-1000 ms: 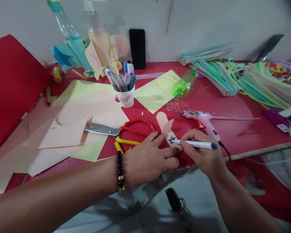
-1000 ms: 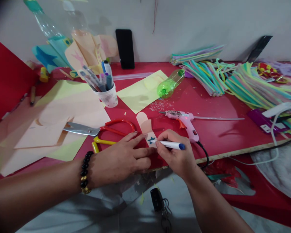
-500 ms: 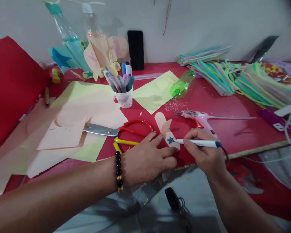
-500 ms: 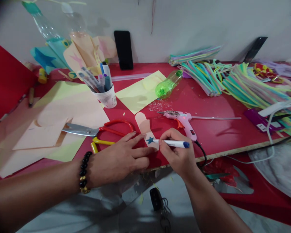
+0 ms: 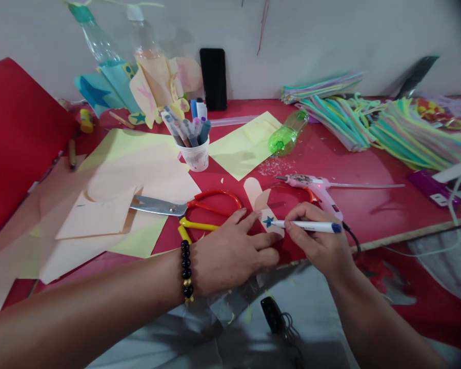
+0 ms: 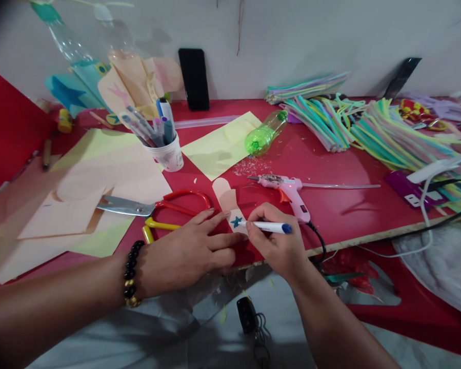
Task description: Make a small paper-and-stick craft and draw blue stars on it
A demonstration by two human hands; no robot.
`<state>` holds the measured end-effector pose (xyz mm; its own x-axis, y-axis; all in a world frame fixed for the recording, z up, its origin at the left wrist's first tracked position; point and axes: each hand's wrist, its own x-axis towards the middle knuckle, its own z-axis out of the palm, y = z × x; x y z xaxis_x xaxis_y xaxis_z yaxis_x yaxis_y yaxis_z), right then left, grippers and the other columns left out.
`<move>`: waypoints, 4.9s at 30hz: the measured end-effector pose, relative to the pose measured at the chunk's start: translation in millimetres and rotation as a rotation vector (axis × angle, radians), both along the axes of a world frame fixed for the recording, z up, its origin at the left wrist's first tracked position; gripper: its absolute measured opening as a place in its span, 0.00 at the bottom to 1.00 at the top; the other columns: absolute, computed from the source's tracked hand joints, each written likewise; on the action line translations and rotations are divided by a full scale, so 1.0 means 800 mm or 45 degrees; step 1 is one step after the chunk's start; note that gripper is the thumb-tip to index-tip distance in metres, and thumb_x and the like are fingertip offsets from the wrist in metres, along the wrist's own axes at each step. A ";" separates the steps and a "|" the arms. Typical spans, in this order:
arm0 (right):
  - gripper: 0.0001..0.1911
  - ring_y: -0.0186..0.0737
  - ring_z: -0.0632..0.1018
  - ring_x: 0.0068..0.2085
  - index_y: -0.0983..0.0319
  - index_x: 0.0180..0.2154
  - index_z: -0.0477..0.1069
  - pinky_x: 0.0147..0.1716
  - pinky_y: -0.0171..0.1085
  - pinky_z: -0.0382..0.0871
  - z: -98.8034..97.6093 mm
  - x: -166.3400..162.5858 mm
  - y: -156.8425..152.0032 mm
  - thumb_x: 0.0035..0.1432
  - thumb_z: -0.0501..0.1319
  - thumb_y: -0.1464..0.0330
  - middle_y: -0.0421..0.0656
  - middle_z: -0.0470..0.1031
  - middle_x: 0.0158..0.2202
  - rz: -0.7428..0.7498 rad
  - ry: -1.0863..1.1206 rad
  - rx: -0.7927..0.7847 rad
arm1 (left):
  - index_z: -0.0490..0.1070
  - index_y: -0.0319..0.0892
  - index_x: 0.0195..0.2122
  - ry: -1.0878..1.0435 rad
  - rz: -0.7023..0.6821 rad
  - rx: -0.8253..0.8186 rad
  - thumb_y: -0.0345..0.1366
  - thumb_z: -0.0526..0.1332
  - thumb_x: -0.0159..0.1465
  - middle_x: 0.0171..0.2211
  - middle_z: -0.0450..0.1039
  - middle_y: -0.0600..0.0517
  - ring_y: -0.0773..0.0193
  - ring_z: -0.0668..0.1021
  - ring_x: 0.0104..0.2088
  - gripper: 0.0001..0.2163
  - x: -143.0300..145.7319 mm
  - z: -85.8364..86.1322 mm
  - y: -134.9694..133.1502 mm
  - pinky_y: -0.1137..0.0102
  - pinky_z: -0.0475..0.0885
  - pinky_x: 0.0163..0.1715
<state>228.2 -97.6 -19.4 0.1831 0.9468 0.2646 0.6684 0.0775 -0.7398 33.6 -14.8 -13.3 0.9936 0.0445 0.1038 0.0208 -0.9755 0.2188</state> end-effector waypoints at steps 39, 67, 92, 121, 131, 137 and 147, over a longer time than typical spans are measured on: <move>0.05 0.31 0.62 0.20 0.60 0.26 0.66 0.20 0.33 0.55 -0.005 0.002 -0.002 0.54 0.59 0.74 0.35 0.63 0.19 -0.062 -0.012 0.080 | 0.68 0.47 0.44 0.000 -0.001 0.021 0.33 0.54 0.65 0.58 0.64 0.54 0.45 0.62 0.59 0.08 0.000 0.001 0.000 0.47 0.58 0.54; 0.04 0.34 0.68 0.24 0.60 0.28 0.68 0.23 0.34 0.61 -0.005 0.000 -0.001 0.56 0.59 0.72 0.37 0.69 0.23 -0.143 -0.084 0.106 | 0.68 0.48 0.44 -0.021 0.010 0.010 0.35 0.54 0.66 0.57 0.64 0.53 0.47 0.63 0.59 0.08 0.000 0.000 0.000 0.49 0.57 0.55; 0.05 0.34 0.69 0.23 0.60 0.27 0.68 0.22 0.33 0.61 -0.005 -0.001 0.001 0.55 0.60 0.70 0.38 0.70 0.22 -0.088 -0.078 0.061 | 0.69 0.48 0.44 -0.036 0.009 0.022 0.36 0.55 0.66 0.57 0.65 0.53 0.46 0.63 0.59 0.08 0.001 0.000 -0.001 0.47 0.59 0.54; 0.06 0.33 0.68 0.22 0.60 0.26 0.67 0.21 0.34 0.60 -0.003 -0.001 0.000 0.55 0.59 0.71 0.38 0.68 0.21 -0.108 -0.091 0.081 | 0.67 0.47 0.45 -0.003 0.004 -0.019 0.34 0.54 0.66 0.58 0.63 0.53 0.44 0.60 0.60 0.08 0.001 0.000 -0.001 0.47 0.56 0.56; 0.05 0.32 0.69 0.24 0.61 0.28 0.68 0.22 0.32 0.61 -0.006 0.000 0.001 0.56 0.60 0.71 0.38 0.70 0.23 -0.162 -0.089 0.109 | 0.68 0.48 0.44 -0.036 0.024 -0.009 0.35 0.55 0.66 0.57 0.65 0.54 0.46 0.62 0.60 0.07 0.001 -0.002 -0.002 0.48 0.57 0.56; 0.06 0.33 0.69 0.23 0.61 0.27 0.68 0.22 0.32 0.61 -0.006 -0.001 0.002 0.56 0.59 0.70 0.38 0.70 0.22 -0.143 -0.097 0.070 | 0.69 0.48 0.43 -0.044 0.019 -0.003 0.36 0.55 0.66 0.57 0.65 0.54 0.46 0.63 0.59 0.07 0.001 -0.001 -0.001 0.47 0.58 0.55; 0.05 0.33 0.68 0.23 0.61 0.27 0.68 0.22 0.32 0.60 -0.005 0.000 -0.001 0.56 0.59 0.70 0.38 0.69 0.22 -0.119 -0.076 0.068 | 0.68 0.47 0.44 -0.031 0.009 -0.010 0.35 0.54 0.66 0.57 0.65 0.54 0.44 0.62 0.60 0.08 0.001 -0.003 -0.001 0.46 0.58 0.55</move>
<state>228.6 -98.2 -23.4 0.2521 0.9106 0.3276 0.7175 0.0512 -0.6946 34.2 -15.7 -15.5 0.9905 0.0524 0.1271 0.0223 -0.9736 0.2273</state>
